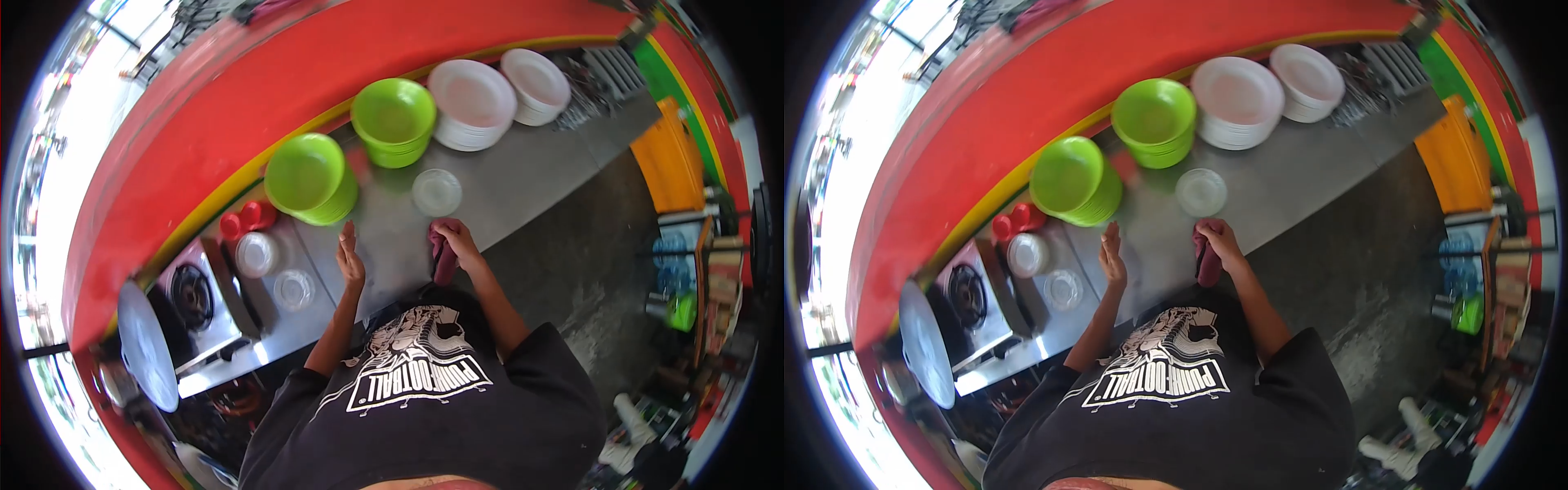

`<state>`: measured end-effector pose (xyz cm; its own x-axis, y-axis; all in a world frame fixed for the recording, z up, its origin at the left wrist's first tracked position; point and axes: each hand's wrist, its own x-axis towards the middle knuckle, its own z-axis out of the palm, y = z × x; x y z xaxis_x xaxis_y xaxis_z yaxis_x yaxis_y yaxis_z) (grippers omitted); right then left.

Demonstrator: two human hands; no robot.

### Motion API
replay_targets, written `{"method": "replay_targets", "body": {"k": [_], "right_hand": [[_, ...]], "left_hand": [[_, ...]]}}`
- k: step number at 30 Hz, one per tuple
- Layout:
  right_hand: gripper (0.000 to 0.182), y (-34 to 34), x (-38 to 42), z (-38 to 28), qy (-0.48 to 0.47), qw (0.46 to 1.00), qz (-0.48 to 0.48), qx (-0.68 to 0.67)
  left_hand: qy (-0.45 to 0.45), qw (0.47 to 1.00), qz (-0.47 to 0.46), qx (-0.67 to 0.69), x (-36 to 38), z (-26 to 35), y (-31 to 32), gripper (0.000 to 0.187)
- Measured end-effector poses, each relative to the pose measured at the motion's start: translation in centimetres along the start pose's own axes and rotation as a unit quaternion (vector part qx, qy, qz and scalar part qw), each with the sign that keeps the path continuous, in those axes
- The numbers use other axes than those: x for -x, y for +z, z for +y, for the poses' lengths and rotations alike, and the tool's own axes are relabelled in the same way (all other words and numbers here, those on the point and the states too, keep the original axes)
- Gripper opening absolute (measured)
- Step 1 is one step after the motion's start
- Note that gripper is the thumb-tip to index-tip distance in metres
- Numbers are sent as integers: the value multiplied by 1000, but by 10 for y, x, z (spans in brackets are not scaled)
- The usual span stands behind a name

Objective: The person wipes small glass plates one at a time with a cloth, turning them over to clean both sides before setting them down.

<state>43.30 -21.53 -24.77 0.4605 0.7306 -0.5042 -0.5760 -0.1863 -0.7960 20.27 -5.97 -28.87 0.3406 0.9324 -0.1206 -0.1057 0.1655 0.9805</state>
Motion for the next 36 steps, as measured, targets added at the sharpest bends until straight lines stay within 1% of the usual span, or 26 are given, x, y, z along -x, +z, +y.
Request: {"method": "replay_targets", "body": {"k": [2, 5, 8, 9, 11, 12, 13, 14, 15, 16, 17, 18, 20, 21, 24, 25, 27, 30, 32, 34, 35, 36], "right_hand": [[18, 29, -3, 21, -7, 1000, 20, -6], [20, 81, -6, 51, -35, 997, 50, 52], [22, 136, 1, 75, -2, 998, -38, 48], [28, 153, 4, 84, 8, 996, -61, 64], [33, 187, 4, 111, 2, 992, -72, 106], [36, 202, 5, 126, 1, 989, -74, 125], [45, 218, 9, 136, -25, 982, -80, 172], [45, 233, 12, 146, -40, 974, -85, 205], [46, 249, 16, 152, -55, 966, -88, 237], [47, 263, 23, 160, -68, 957, -89, 267], [51, 275, 27, 168, -107, 942, -82, 307], [52, 286, 29, 174, -120, 930, -70, 340], [54, 301, 34, 183, -146, 899, -42, 410], [58, 306, 35, 185, -171, 890, -39, 421], [59, 312, 40, 185, -152, 881, -7, 448], [57, 312, 39, 184, -159, 879, -6, 449], [54, 310, 38, 183, -159, 895, -14, 416], [48, 303, 34, 184, -162, 917, -3, 366], [45, 296, 37, 179, -160, 933, 3, 324], [37, 289, 36, 175, -162, 947, 4, 278], [34, 282, 38, 173, -166, 951, 8, 261], [32, 274, 38, 169, -172, 954, 10, 245]], "left_hand": [[10, 999, 43, 0, 14, 13, -36, 70], [21, 995, 98, -5, 35, 33, -85, 64], [30, 988, 148, -23, 55, 52, -130, 59], [32, 986, 162, -34, 61, 59, -144, 57], [34, 980, 183, -65, 72, 70, -171, 53], [35, 976, 195, -92, 77, 73, -183, 51], [46, 965, 216, -142, 79, 70, -194, 49], [53, 951, 239, -189, 82, 67, -205, 48], [79, 911, 295, -278, 81, 53, -215, 44], [51, 906, 291, -305, 86, 36, -227, 45], [27, 900, 283, -331, 87, 19, -241, 46], [8, 894, 276, -354, 81, 17, -248, 47], [1, 907, 221, -360, 72, 13, -264, 44], [-7, 913, 194, -360, 73, 10, -267, 43], [-33, 942, 192, -275, 65, 10, -272, 32], [-33, 947, 181, -265, 61, 15, -272, 28], [-32, 956, 154, -248, 64, 28, -270, 25], [-10, 962, 143, -233, 64, 38, -257, 26], [6, 981, 120, -153, 58, 44, -246, 28], [8, 992, 85, -89, 50, 49, -239, 27], [-7, 993, 56, -104, 49, 51, -236, 26], [-18, 995, 37, -87, 47, 53, -230, 25]]}}
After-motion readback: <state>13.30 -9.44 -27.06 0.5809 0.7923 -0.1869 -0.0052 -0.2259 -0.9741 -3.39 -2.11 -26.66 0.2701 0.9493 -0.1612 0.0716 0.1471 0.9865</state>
